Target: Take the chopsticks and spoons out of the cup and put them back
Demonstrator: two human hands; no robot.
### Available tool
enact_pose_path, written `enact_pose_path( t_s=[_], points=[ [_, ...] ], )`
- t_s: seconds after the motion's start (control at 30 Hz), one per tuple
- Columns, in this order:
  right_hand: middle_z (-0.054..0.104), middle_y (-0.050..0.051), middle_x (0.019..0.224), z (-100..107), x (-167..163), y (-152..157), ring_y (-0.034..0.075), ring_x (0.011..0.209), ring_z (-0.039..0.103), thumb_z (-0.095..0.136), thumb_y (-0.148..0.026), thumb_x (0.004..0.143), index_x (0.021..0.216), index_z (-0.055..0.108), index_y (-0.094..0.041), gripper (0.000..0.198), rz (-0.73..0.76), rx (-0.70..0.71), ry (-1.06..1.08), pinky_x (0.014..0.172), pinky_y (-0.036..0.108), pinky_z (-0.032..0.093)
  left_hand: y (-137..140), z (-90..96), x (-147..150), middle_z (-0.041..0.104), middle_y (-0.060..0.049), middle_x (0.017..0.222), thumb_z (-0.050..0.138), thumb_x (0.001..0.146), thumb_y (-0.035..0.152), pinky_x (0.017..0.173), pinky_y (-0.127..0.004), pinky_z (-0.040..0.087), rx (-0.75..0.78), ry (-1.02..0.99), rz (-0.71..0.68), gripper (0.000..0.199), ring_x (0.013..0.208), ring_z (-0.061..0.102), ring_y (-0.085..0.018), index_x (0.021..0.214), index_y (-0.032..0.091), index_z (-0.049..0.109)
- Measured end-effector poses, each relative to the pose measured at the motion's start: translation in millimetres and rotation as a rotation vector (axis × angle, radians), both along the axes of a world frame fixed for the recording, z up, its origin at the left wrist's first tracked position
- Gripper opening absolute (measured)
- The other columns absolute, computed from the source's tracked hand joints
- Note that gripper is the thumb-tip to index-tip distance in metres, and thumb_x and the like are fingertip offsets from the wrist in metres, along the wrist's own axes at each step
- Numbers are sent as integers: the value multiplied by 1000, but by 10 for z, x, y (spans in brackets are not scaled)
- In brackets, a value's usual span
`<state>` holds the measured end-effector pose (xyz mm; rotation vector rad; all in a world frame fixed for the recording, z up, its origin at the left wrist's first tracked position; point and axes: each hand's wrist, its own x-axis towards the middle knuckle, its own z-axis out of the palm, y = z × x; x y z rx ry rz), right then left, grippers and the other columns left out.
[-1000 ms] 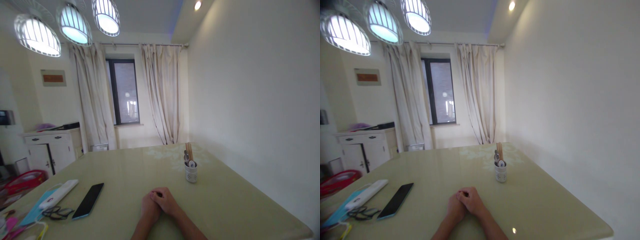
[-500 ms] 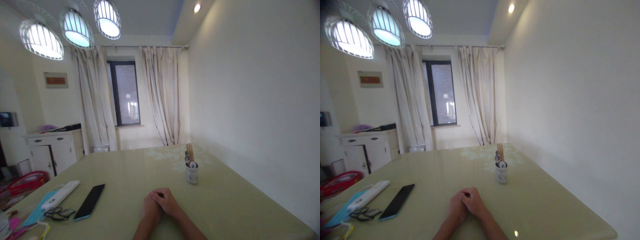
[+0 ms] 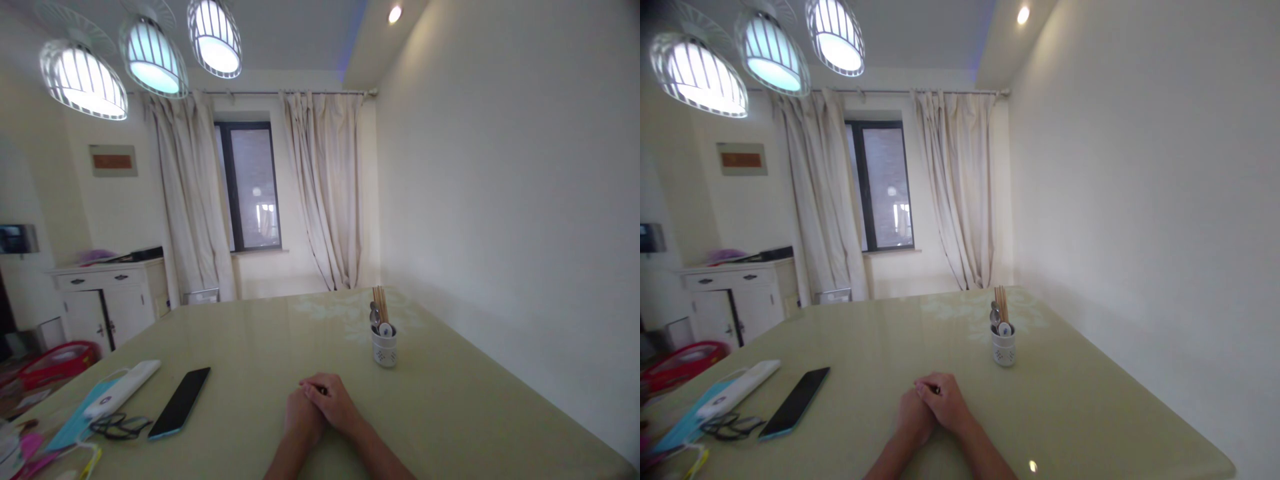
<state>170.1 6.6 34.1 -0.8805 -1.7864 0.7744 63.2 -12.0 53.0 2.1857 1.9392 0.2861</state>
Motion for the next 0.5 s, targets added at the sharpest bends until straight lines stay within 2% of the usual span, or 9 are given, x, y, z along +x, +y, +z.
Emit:
enact_pose_path(
  t_s=[0.17, 0.3, 0.4, 0.5],
  points=[
    [85, 11, 99, 14, 9, -13, 29, 93, 78, 66, -47, 91, 105, 87, -22, 35, 32, -23, 34, 87, 40, 58, -11, -18, -11, 80, -12, 120, 44, 99, 14, 99, -38, 55, 24, 14, -37, 41, 110, 75, -28, 122, 22, 77],
    [84, 10, 100, 27, 34, -26, 28, 93, 77, 70, -46, 89, 105, 87, -23, 32, 29, -23, 37, 89, 40, 58, -5, -17, -9, 79, -10, 123, 44, 98, 14, 98, -34, 55, 44, -18, -62, 41, 111, 74, -25, 123, 23, 76],
    [84, 10, 101, 33, 45, -62, 28, 96, 76, 72, -47, 88, 103, 86, -24, 31, -19, 40, 28, 93, 41, 57, 4, -5, 1, 79, -8, 122, 44, 99, 16, 97, -31, 55, 68, -55, -103, 39, 111, 73, -23, 120, 23, 76],
    [83, 11, 109, 32, 44, -111, 29, 108, 73, 68, -44, 89, 110, 84, -25, 33, -54, 161, -25, 103, 44, 51, 1, -2, 12, 78, -7, 126, 49, 98, 20, 104, -29, 53, 101, -88, -178, 34, 118, 70, -22, 118, 25, 77]
  ],
)
